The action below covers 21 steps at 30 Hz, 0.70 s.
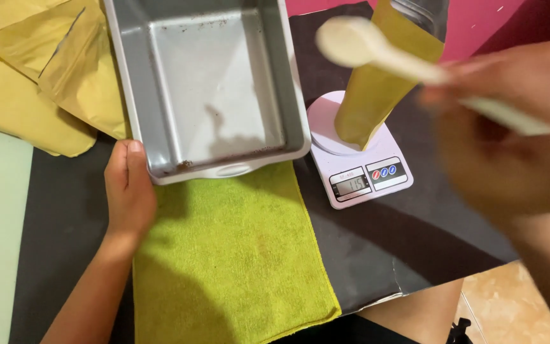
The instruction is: Scooping coffee grounds into a bag on a scale and folding the bag to close it.
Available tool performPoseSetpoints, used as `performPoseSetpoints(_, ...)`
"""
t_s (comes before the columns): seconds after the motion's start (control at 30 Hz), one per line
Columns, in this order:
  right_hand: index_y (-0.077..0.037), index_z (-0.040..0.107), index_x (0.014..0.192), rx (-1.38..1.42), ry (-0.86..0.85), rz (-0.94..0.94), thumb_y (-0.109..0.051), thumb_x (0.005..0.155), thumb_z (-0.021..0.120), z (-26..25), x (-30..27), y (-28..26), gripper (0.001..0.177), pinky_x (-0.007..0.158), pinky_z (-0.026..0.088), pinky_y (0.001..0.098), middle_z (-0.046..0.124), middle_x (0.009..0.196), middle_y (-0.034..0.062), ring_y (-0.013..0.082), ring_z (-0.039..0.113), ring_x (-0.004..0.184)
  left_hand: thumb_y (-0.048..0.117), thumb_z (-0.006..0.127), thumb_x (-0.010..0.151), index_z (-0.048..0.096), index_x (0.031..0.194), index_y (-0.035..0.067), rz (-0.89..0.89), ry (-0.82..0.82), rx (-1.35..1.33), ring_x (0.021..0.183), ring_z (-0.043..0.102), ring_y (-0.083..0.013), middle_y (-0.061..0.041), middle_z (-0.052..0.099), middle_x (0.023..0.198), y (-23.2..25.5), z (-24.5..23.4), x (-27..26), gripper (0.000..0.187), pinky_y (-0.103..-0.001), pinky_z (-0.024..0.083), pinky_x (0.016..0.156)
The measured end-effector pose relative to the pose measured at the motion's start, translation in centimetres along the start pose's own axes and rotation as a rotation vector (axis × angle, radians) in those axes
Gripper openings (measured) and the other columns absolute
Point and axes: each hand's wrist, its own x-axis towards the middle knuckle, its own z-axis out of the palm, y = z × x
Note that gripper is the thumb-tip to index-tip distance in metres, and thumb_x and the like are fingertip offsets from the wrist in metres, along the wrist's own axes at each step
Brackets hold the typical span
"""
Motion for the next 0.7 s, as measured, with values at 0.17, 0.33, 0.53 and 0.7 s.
performPoseSetpoints(0.17,-0.008,0.077,0.104,-0.114,-0.113,-0.366,-0.002,0.108,0.05,7.1,2.2,-3.9,0.029,0.076,0.053,0.0302,0.079,0.108,0.0082,0.0235,0.074,0.094,0.032,0.036,0.114,0.036,0.082,0.015,-0.157,-0.012,0.006,0.074,0.033,-0.0106,0.005,0.035,0.078,0.3,0.3,1.4,0.036,-0.031,0.031,0.07)
performPoseSetpoints(0.33,0.002,0.066,0.113,0.118,-0.233,-0.314,0.009,0.101,0.06,13.2,1.1,-3.3,0.015,0.071,0.055,0.0365,0.071,0.109,0.0138,0.0288,0.067,0.09,0.031,0.036,0.11,0.054,0.102,0.007,-0.285,-0.062,-0.227,0.083,0.064,-0.0166,-0.004,0.054,0.091,3.2,0.5,2.0,0.031,-0.033,0.066,0.066)
performPoseSetpoints(0.53,0.0,0.074,0.111,0.004,-0.126,-0.229,-0.027,0.099,0.079,10.3,1.6,-2.3,0.03,0.085,0.053,0.0382,0.075,0.103,0.0104,0.0261,0.069,0.089,0.033,0.036,0.107,0.056,0.11,0.004,-0.378,-0.125,-0.242,0.092,0.063,-0.0177,-0.007,0.054,0.099,3.6,-0.2,3.0,0.035,-0.033,0.07,0.065)
performPoseSetpoints(0.7,0.011,0.07,0.11,-0.031,0.145,0.134,-0.066,0.099,0.047,4.1,-5.0,9.6,0.082,0.086,0.035,0.0408,0.064,0.105,0.018,0.0267,0.051,0.09,0.033,0.033,0.107,0.055,0.118,0.002,-0.346,-0.19,-0.254,0.093,0.065,-0.0207,-0.01,0.058,0.102,2.4,-0.6,3.2,0.039,-0.031,0.068,0.062)
